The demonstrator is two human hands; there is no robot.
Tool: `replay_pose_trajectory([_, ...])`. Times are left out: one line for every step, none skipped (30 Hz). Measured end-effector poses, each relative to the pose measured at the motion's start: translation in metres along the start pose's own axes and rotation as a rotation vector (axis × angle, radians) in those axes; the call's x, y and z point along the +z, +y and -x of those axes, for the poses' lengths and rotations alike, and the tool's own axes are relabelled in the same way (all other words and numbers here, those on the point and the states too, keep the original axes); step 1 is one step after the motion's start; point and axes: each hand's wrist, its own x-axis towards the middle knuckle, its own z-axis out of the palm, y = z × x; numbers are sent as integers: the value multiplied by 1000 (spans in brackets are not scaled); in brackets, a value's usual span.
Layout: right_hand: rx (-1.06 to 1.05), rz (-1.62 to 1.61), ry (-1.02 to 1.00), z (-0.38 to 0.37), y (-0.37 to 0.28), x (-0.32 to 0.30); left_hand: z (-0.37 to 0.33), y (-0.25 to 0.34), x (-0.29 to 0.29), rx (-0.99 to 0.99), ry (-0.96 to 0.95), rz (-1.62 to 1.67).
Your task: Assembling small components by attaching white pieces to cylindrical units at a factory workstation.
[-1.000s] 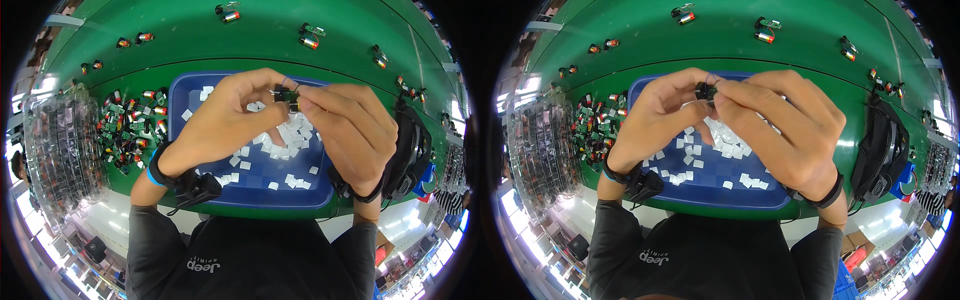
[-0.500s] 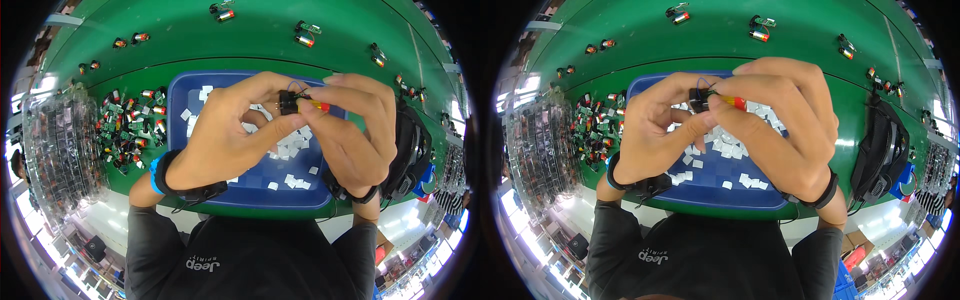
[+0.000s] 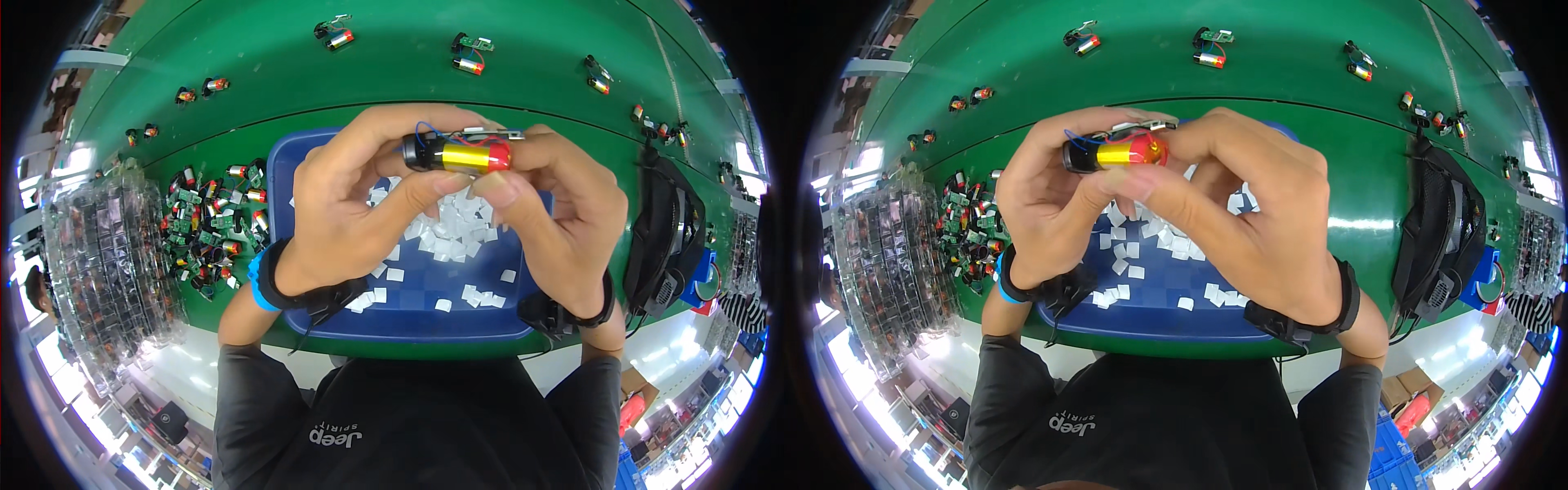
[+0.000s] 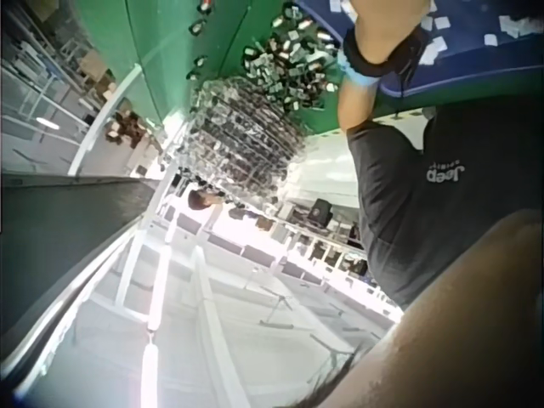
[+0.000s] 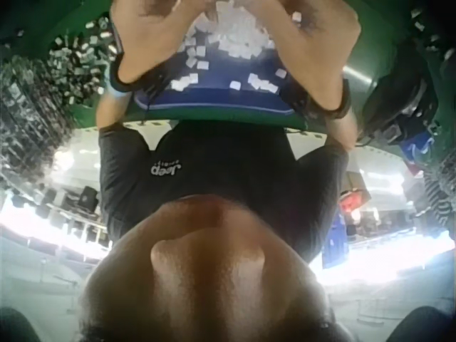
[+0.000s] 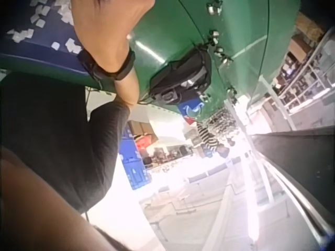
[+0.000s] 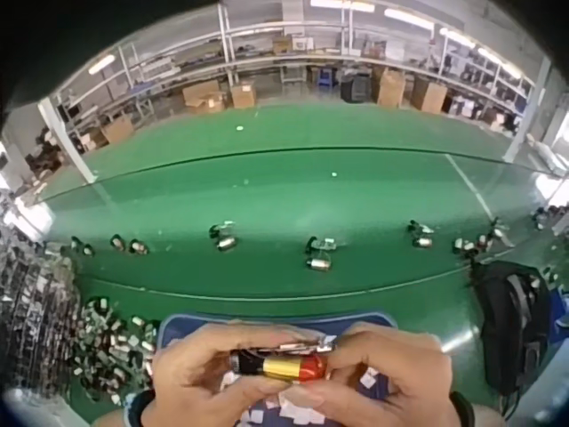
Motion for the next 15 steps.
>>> replay_pose_trajectory([11, -8, 9, 0, 1, 1, 0, 1, 0, 22, -3, -60])
replay_pose_trajectory([22, -17, 17, 1, 2, 2, -1, 1, 0, 44, -5, -120])
replay_pose_trajectory([31, -25, 25, 1, 3, 2, -1, 2, 0, 45, -8, -120])
replay_pose_trajectory([30, -24, 27, 1, 4, 1, -1, 2, 1, 52, 12, -117])
replay_pose_trajectory([-43, 23, 13, 0, 7, -1, -1, 2, 2, 55, 32, -112])
replay_pose_trajectory([-118, 70, -1, -1, 9, -2, -1, 2, 2, 59, 52, -107])
replay_pose_trajectory([-192, 117, -15, -1, 10, -3, -2, 3, 1, 58, 51, -106])
replay_pose_trajectory([-190, 117, -14, -1, 10, -2, -4, 4, -3, 165, 17, -278])
replay_pose_trajectory([-111, 26, -9, -2, 9, -1, -7, 6, -6, 272, -18, -449])
replay_pose_trajectory([-35, -65, -6, -2, 7, 1, -8, 7, -8, 383, -51, -623])
replay_pose_trajectory([41, -156, -3, -3, 6, 3, -7, 8, -8, 383, -51, -625])
replay_pose_trajectory([40, -157, -3, -5, 5, 4, -5, 8, -8, 374, -43, -670])
replay_pose_trajectory([96, -260, 35, -6, 3, 6, -3, 8, -8, 364, -34, -716])
replay_pose_trajectory([152, -362, 73, -7, 3, 8, -2, 9, -8, 353, -26, -761])
replay_pose_trajectory([209, -462, 114, -8, 2, 8, -1, 10, -7, 354, -27, -760])
